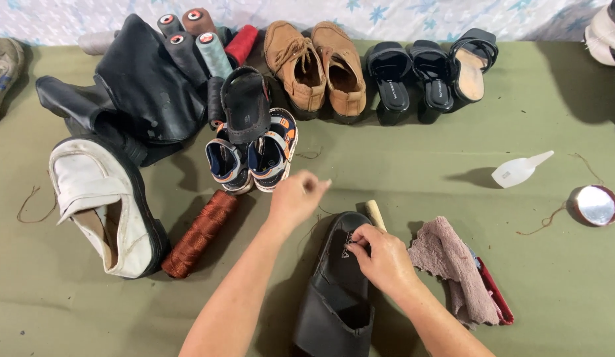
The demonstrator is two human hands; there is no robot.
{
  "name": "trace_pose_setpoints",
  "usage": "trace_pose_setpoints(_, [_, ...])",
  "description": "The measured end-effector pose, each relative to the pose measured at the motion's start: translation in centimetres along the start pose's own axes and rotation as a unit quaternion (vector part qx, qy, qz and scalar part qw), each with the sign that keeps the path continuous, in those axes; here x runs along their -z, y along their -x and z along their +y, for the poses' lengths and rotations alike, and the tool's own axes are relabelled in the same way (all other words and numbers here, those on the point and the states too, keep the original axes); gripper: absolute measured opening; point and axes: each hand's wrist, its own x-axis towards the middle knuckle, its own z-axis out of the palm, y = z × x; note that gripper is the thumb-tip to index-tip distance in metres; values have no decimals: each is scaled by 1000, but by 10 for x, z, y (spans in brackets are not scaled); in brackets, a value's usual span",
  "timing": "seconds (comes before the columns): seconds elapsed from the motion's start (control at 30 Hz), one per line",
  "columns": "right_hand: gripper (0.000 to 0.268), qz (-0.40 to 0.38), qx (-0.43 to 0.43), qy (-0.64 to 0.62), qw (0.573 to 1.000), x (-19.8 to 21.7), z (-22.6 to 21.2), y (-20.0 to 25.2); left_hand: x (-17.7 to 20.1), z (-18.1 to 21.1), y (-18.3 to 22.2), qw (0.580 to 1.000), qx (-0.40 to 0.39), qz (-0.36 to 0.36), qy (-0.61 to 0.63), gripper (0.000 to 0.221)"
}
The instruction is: Hand-sewing a strap onto a black sandal using a sewing awl and thread on a repair bench.
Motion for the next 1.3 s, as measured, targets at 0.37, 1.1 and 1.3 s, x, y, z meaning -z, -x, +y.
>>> trace_pose_setpoints(0.37, [8, 41, 58, 3, 997, -11, 13, -3, -36, -24, 5, 975, 11, -219, 19, 28])
trace_pose_setpoints(1.1, [14, 40, 62, -47, 996, -2, 8, 1, -87, -47, 38, 977, -159, 138, 12, 15])
trace_pose_setpoints(1.3, [11, 81, 104, -164, 978, 7, 16, 1, -73, -35, 41, 983, -104, 111, 98, 16])
